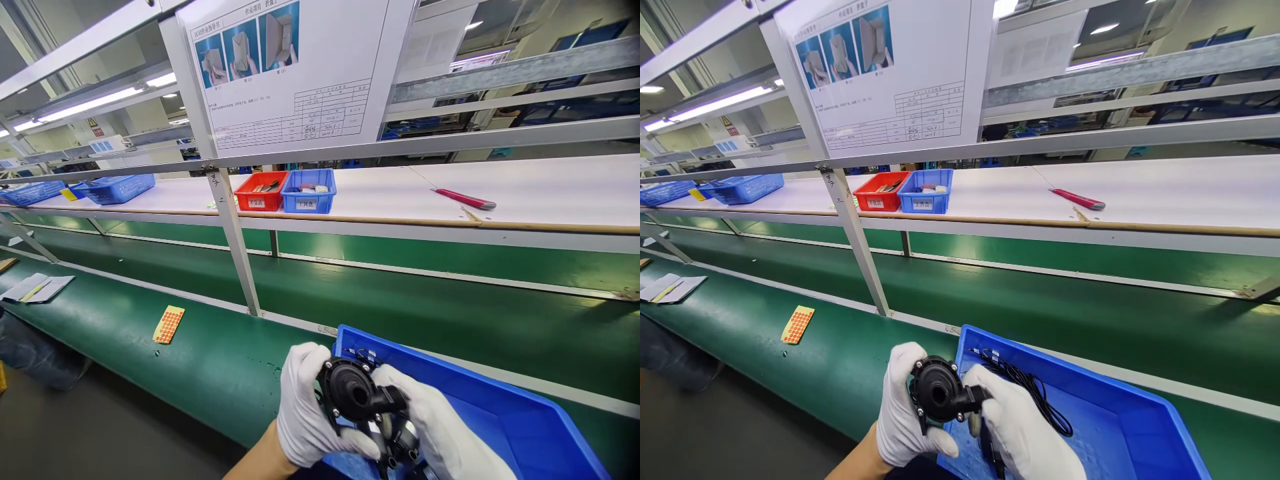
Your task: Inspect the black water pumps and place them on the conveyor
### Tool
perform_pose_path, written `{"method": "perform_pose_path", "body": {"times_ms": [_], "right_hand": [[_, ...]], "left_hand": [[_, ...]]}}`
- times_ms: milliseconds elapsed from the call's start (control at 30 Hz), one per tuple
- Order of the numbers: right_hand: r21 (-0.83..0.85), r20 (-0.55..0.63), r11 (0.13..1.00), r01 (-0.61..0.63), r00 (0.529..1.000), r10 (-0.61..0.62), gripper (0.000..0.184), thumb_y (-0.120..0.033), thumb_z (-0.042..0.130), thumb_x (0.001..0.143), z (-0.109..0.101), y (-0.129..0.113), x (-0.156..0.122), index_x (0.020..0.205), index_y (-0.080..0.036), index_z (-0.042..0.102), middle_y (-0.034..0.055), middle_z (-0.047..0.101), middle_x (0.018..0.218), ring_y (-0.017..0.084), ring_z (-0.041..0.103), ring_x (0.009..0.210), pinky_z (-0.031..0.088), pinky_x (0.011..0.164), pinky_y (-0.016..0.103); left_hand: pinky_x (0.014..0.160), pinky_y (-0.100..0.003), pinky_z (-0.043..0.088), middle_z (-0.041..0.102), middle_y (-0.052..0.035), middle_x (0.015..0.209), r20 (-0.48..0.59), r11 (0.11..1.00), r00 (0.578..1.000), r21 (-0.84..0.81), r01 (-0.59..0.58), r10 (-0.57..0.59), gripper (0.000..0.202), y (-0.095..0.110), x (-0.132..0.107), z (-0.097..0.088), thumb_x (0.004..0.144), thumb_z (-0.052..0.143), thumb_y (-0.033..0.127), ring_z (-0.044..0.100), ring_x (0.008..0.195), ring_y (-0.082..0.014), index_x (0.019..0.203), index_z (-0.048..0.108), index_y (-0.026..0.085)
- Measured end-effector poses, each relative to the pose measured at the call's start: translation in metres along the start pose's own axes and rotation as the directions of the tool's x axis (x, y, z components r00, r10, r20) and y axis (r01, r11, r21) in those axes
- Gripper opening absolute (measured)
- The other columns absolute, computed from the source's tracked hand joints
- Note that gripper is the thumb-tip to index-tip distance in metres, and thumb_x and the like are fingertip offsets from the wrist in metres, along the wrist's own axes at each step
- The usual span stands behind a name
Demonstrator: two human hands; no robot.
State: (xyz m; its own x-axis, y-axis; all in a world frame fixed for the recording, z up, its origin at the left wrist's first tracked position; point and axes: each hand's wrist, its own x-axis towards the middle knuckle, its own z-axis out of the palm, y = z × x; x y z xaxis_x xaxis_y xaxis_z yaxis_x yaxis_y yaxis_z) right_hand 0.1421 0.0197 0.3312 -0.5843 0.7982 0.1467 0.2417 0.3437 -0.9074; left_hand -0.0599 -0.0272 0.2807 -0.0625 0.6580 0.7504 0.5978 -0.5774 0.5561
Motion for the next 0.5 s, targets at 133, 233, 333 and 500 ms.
{"method": "perform_pose_path", "body": {"times_ms": [133,233,333,500], "right_hand": [[-0.178,0.033,0.983,0.036,0.999,-0.03,0.062,-0.08,0.048,0.092,-0.001,0.008,0.005,0.069,-0.024,0.063,-0.0001,0.065,0.063,0.017,0.061,0.055,0.052,0.052,0.027],[-0.105,0.104,0.95,0.294,0.953,-0.284,0.05,-0.072,0.055,0.094,-0.006,0.017,0.008,0.1,-0.028,0.078,0.0045,0.078,0.087,0.021,0.075,0.076,0.062,0.073,0.028],[-0.035,0.116,0.914,0.405,0.91,-0.398,0.044,-0.063,0.062,0.094,-0.01,0.031,0.007,0.122,-0.032,0.076,0.0092,0.08,0.112,0.027,0.077,0.098,0.063,0.089,0.033],[0.423,-0.157,0.905,-0.046,0.98,0.123,0.048,-0.071,0.065,0.088,-0.003,0.05,0.014,0.089,-0.025,0.08,0.0053,0.076,0.073,0.023,0.072,0.066,0.062,0.065,0.031]], "left_hand": [[0.09,-0.048,0.059,0.061,-0.0146,0.121,0.008,0.973,0.98,0.121,-0.198,0.198,0.106,-0.011,0.001,-0.002,0.076,0.08,0.062,0.067,0.105,-0.0298,0.158,0.025,0.027],[0.109,-0.063,0.048,0.051,-0.025,0.144,0.032,0.943,0.958,0.17,-0.286,0.284,0.129,-0.027,-0.003,-0.01,0.07,0.084,0.062,0.057,0.131,-0.0414,0.165,0.005,0.024],[0.114,-0.069,0.04,0.038,-0.0267,0.157,0.015,0.982,0.99,0.12,-0.143,0.142,0.14,-0.039,-0.011,-0.021,0.058,0.073,0.089,0.046,0.143,-0.0488,0.165,0.009,0.024],[0.085,-0.048,0.058,0.073,-0.011,0.096,-0.02,0.76,0.774,-0.208,0.616,-0.633,0.066,-0.043,-0.031,-0.018,0.1,0.03,0.072,0.071,0.088,-0.0274,0.104,0.07,0.02]]}}
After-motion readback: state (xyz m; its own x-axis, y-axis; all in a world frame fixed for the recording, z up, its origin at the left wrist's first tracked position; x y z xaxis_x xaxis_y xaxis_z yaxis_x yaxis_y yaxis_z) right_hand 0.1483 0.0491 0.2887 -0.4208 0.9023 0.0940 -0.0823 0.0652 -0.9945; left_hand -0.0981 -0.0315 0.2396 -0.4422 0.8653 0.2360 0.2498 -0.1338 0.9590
